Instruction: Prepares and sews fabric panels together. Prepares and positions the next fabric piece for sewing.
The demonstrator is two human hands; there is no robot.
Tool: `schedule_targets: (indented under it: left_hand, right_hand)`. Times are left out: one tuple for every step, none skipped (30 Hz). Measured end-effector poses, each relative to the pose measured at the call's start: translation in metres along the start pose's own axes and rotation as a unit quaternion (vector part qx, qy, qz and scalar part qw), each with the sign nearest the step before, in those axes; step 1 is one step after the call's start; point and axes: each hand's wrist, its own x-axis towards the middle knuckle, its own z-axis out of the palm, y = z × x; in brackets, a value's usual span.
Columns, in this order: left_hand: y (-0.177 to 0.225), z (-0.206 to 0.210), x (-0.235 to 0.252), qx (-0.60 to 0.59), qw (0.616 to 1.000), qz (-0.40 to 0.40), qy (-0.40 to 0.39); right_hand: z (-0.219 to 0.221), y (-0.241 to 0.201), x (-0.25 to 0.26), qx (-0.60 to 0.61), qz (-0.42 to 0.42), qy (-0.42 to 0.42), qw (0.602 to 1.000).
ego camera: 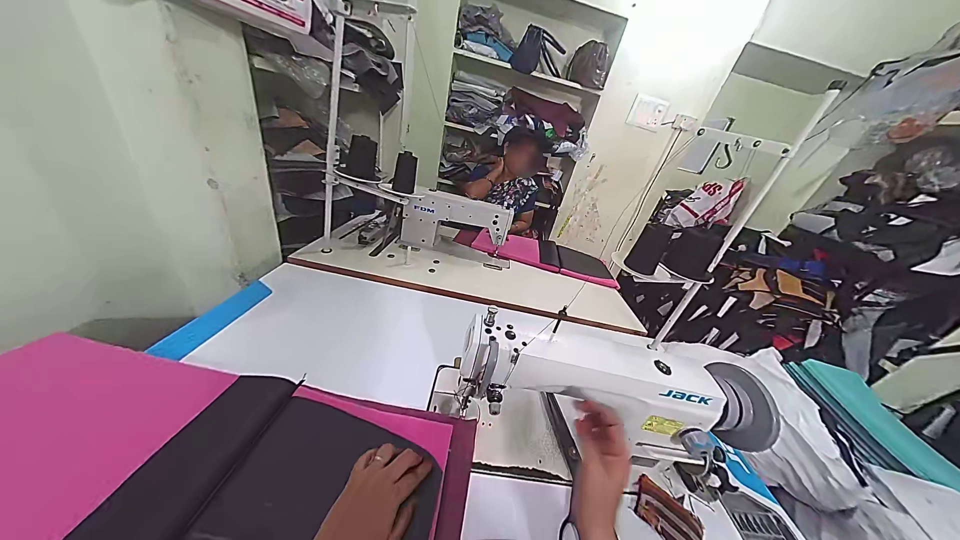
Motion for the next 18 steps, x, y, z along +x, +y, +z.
schedule_targets:
  left_hand:
    - [-0.004,0.008,0.005,0.01,0.999,0.015,0.04]
    - [-0.006,0.015,0.008,0.016,0.997,0.023,0.069]
    - [-0.008,0.018,0.009,0.02,0.996,0.024,0.081]
    - [-0.009,0.019,0.011,0.017,0.996,0.023,0.08]
    - [-0.009,0.019,0.01,0.012,0.997,0.019,0.072]
    - [-0.01,0.021,0.008,0.011,0.997,0.019,0.071]
    - [-0.011,0.024,0.008,0.016,0.997,0.023,0.077]
    - [-0.011,0.026,0.008,0.021,0.996,0.027,0.081]
    - [-0.01,0.025,0.009,0.023,0.996,0.028,0.082]
    - [-0.01,0.024,0.01,0.019,0.997,0.025,0.075]
    - [-0.01,0.022,0.011,0.016,0.997,0.021,0.066]
    - [-0.01,0.021,0.012,0.016,0.998,0.019,0.06]
    - [-0.01,0.021,0.012,0.017,0.998,0.018,0.055]
    - [-0.01,0.022,0.012,0.015,0.998,0.016,0.05]
    - [-0.011,0.022,0.013,0.014,0.999,0.016,0.047]
    - [-0.011,0.021,0.015,0.013,0.999,0.015,0.046]
    - [-0.012,0.022,0.016,0.015,0.999,0.015,0.048]
    - [-0.012,0.024,0.016,0.018,0.998,0.017,0.053]
  right_hand:
    - [-0.023,-0.012,0.026,-0.058,-0.043,0.028,0.997]
    - [-0.049,-0.021,0.055,-0.139,-0.082,0.049,0.986]
    - [-0.075,-0.027,0.086,-0.23,-0.108,0.062,0.965]
    - [-0.098,-0.03,0.118,-0.323,-0.12,0.069,0.936]
    - [-0.119,-0.031,0.146,-0.408,-0.1,0.066,0.905]
    - [-0.134,-0.027,0.168,-0.47,-0.058,0.053,0.879]
    - [-0.146,-0.02,0.186,-0.518,-0.002,0.036,0.854]
    - [-0.155,-0.013,0.2,-0.557,0.05,0.01,0.829]
    - [-0.16,-0.007,0.209,-0.59,0.081,-0.009,0.803]
    - [-0.162,-0.003,0.213,-0.608,0.09,-0.016,0.789]
    - [-0.163,-0.001,0.211,-0.61,0.089,-0.013,0.787]
    - [-0.164,0.0,0.206,-0.603,0.076,-0.001,0.794]
    - [-0.166,0.003,0.201,-0.596,0.059,0.018,0.801]
    - [-0.168,0.007,0.195,-0.588,0.044,0.041,0.807]
    - [-0.171,0.01,0.189,-0.576,0.03,0.066,0.814]
    - [-0.174,0.012,0.182,-0.56,0.019,0.089,0.824]
    - [-0.178,0.014,0.172,-0.541,0.013,0.109,0.833]
    - [-0.183,0.019,0.158,-0.523,0.002,0.13,0.842]
